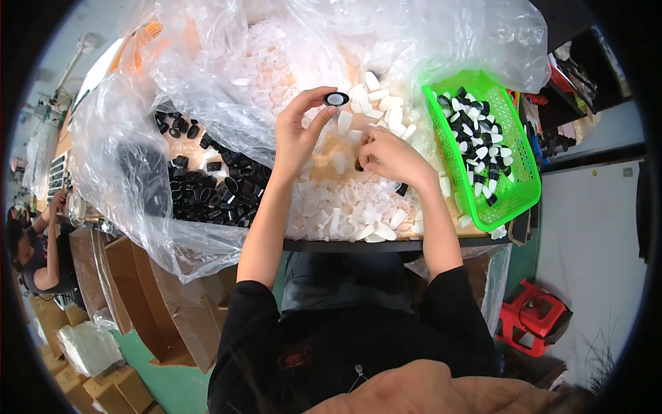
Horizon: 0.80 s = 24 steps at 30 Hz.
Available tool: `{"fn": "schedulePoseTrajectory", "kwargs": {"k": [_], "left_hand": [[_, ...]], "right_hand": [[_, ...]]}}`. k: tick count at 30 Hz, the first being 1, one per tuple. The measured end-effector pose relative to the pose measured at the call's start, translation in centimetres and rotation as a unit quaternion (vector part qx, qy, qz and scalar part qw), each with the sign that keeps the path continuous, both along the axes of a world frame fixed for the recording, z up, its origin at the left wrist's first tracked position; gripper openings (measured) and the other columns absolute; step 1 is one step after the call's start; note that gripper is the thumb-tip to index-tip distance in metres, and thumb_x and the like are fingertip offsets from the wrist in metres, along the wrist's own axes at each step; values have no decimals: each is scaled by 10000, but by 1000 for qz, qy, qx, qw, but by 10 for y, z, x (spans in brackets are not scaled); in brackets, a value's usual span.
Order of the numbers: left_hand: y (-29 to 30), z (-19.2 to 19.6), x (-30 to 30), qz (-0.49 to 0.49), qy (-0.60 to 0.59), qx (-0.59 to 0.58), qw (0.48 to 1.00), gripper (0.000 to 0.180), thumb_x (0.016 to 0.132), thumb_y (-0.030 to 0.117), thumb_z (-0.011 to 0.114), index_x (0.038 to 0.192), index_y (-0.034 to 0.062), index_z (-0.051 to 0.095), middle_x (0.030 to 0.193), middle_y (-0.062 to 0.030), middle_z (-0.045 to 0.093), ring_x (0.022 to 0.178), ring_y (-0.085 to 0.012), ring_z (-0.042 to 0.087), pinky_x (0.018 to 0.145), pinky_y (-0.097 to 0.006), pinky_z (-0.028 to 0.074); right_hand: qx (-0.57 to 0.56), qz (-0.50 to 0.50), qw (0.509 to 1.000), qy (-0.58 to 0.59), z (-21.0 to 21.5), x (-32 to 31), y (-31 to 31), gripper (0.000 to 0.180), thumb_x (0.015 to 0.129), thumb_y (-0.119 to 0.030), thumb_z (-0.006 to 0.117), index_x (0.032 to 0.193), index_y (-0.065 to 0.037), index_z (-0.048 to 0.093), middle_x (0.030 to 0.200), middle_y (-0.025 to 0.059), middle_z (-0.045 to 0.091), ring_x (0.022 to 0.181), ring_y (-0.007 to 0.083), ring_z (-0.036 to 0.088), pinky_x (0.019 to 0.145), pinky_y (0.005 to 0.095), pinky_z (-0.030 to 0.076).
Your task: Assembling small black and white plastic components together at a workbench.
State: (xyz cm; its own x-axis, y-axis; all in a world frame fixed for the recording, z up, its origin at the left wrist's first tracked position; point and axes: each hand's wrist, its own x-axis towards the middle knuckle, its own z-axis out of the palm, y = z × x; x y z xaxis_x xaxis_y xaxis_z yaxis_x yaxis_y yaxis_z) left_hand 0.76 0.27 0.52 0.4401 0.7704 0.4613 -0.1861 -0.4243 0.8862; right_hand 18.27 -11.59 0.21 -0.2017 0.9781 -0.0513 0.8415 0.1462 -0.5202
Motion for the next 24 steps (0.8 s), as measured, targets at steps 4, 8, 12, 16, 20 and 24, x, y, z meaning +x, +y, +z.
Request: {"fn": "schedulePoseTrajectory", "kwargs": {"k": [4,8,12,16,20,24], "left_hand": [[-2,3,0,-2,0,-4,1000,265,826,31,706,1088,23,670,994,-52,689,923,-132,610,870,-280,472],[0,0,1,-6,-26,-48,998,257,847,25,692,1102,24,664,985,-50,682,912,-116,603,859,-263,471],[1,-3,1,-25,-58,-90,994,261,864,19,680,1124,24,659,975,-45,674,892,-100,601,840,-248,474],[-3,-1,0,-20,-28,-84,996,270,862,21,680,1131,26,659,974,-43,679,870,-100,606,819,-247,481],[-6,4,0,-23,1,-43,999,275,851,25,685,1125,36,668,940,-47,693,851,-98,613,798,-247,485],[-9,4,1,-21,13,6,1000,267,844,35,690,1111,43,678,923,-53,704,845,-105,620,795,-253,488]], "right_hand": [[72,27,997,21,-1,3,4,90,744,-35,683,825,-32,644,958,82,562,937,254,571,812,348,472],[-18,-48,994,101,18,13,3,64,775,-28,661,826,-15,625,898,98,582,854,264,594,765,355,485],[-109,-66,984,123,26,18,-1,58,786,-41,624,844,-31,630,832,118,615,831,299,618,734,389,494],[-2,-44,999,3,-1,8,-8,124,773,-49,644,897,-49,646,842,119,622,793,307,640,696,384,514],[64,-130,984,-104,-7,-13,2,208,745,-75,673,953,-64,660,857,141,630,870,321,644,747,409,531],[80,-112,985,-104,-12,-12,6,211,777,-114,654,980,-58,663,867,147,631,888,319,630,804,429,516]]}}
